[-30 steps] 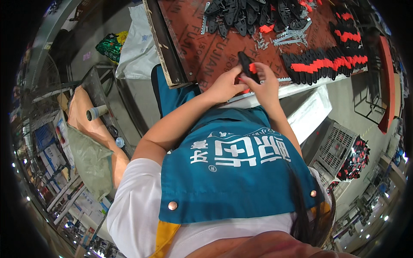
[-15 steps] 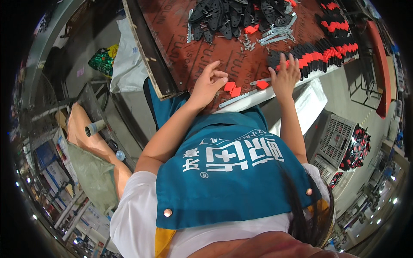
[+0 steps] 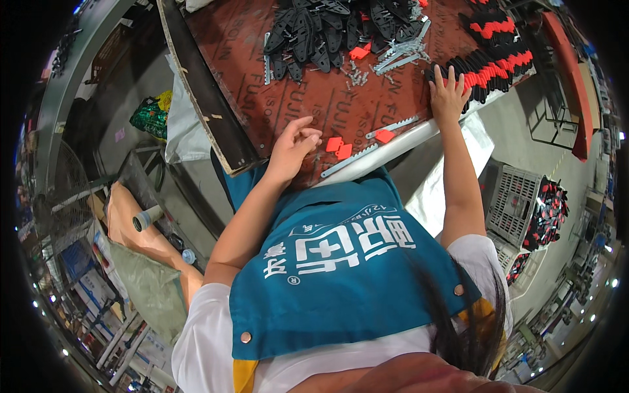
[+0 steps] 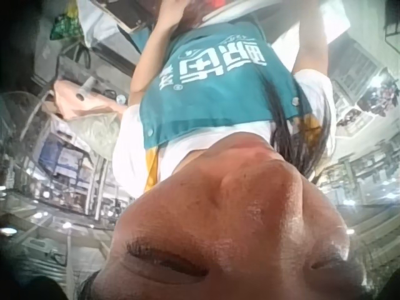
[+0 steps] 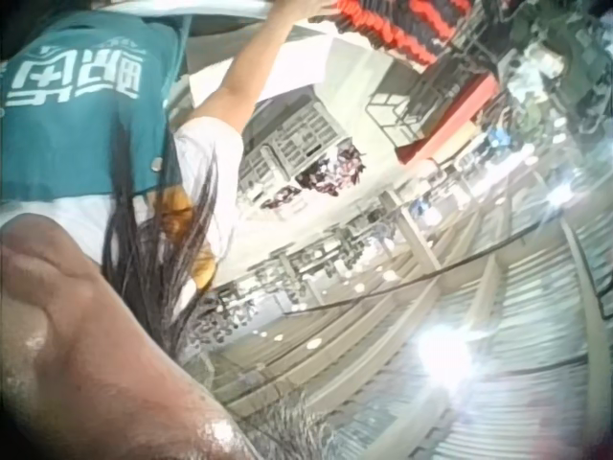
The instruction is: The person repeatedly picks up black plastic clips and red plastic pieces from a table, inserts the red pieces into the black clips, and places the assembled units into a growing pile. The task continues with the same repetitive assembly motion throughout the clip.
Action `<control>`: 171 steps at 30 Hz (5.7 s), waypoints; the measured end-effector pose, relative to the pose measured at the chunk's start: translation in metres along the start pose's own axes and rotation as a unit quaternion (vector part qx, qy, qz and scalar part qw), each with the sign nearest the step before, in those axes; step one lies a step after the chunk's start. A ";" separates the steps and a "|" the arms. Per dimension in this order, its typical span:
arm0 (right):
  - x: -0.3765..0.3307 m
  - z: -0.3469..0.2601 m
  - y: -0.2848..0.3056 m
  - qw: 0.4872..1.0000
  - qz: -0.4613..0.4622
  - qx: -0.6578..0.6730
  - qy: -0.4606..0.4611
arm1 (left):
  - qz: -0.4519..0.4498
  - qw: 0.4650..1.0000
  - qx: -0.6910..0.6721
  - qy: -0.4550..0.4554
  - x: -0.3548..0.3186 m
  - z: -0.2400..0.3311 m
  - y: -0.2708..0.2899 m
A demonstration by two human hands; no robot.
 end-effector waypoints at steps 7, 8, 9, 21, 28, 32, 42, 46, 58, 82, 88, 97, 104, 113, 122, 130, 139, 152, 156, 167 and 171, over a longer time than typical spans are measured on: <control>0.016 0.024 -0.019 1.000 -0.003 -0.013 0.018 | 0.012 0.999 0.000 0.031 0.000 -0.006 0.005; 0.016 0.028 -0.021 1.000 -0.007 -0.009 0.015 | 0.016 0.999 0.002 0.035 0.000 -0.005 0.005; 0.014 0.029 -0.023 1.000 -0.012 -0.008 0.014 | 0.019 0.999 0.004 0.040 0.000 -0.004 0.005; 0.024 0.002 0.026 0.999 0.007 0.044 0.019 | -0.022 0.999 -0.013 0.028 0.005 -0.002 -0.008; 0.044 -0.084 0.050 0.945 0.032 0.308 0.100 | -0.018 0.998 -0.029 0.049 -0.002 -0.017 0.000; 0.081 -0.128 0.056 0.905 -0.002 0.411 0.108 | 0.001 0.996 -0.056 0.068 -0.009 -0.025 0.008; 0.157 -0.169 0.001 0.963 -0.082 0.256 -0.030 | 0.000 0.996 -0.059 0.062 -0.011 -0.025 0.015; 0.143 -0.163 0.004 0.937 -0.115 0.329 -0.026 | -0.003 0.998 -0.052 0.043 -0.008 -0.026 0.018; 0.025 -0.205 0.167 0.809 -0.032 0.585 0.052 | 0.036 0.984 -0.173 -0.026 0.012 0.002 -0.003; 0.016 -0.199 0.130 0.650 -0.144 0.743 -0.065 | 0.091 0.972 -0.211 0.039 -0.015 -0.016 0.026; 0.015 -0.195 0.126 0.441 -0.154 0.861 -0.203 | 0.072 0.970 -0.229 0.023 -0.014 -0.007 0.017; 0.010 -0.200 0.122 0.473 -0.142 0.855 -0.161 | 0.091 0.979 -0.183 -0.008 -0.021 0.008 0.019; 0.012 -0.203 0.136 0.496 -0.161 0.838 -0.158 | 0.077 0.990 -0.115 -0.040 -0.013 0.004 0.020; 0.000 -0.208 0.143 0.520 -0.244 0.815 -0.075 | 0.045 0.984 0.146 -0.092 -0.021 0.024 0.022; -0.004 -0.208 0.161 0.686 -0.113 0.713 -0.096 | 0.083 0.984 0.108 -0.111 -0.013 0.017 0.006; 0.007 -0.179 0.180 0.887 0.000 0.459 0.050 | -0.053 0.957 -0.264 0.106 0.005 -0.014 -0.036; -0.011 -0.005 0.047 0.993 -0.038 0.058 -0.093 | -0.049 0.978 -0.179 0.095 -0.003 -0.004 -0.023; 0.134 -0.073 0.013 0.975 0.006 0.205 -0.088 | 0.000 0.980 -0.157 0.119 -0.009 -0.009 -0.011; 0.151 -0.079 -0.011 0.974 -0.051 0.187 -0.116 | 0.016 0.979 -0.174 0.106 -0.013 -0.003 -0.002; 0.057 -0.138 0.113 0.872 -0.075 0.474 0.095 | 0.280 0.770 0.450 -0.356 -0.036 0.067 -0.028; 0.006 -0.171 0.134 0.653 -0.331 0.681 0.006 | 0.211 0.721 0.537 -0.384 -0.025 0.062 -0.036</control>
Point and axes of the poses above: each hand's wrist, its own x-axis towards the middle knuckle, its own y-axis out of the back of the hand, z = x × y, the point moved 7 cm from there along x, towards the middle knuckle, and after that the axes turned 10 degrees about y, right-handed, at the moved point
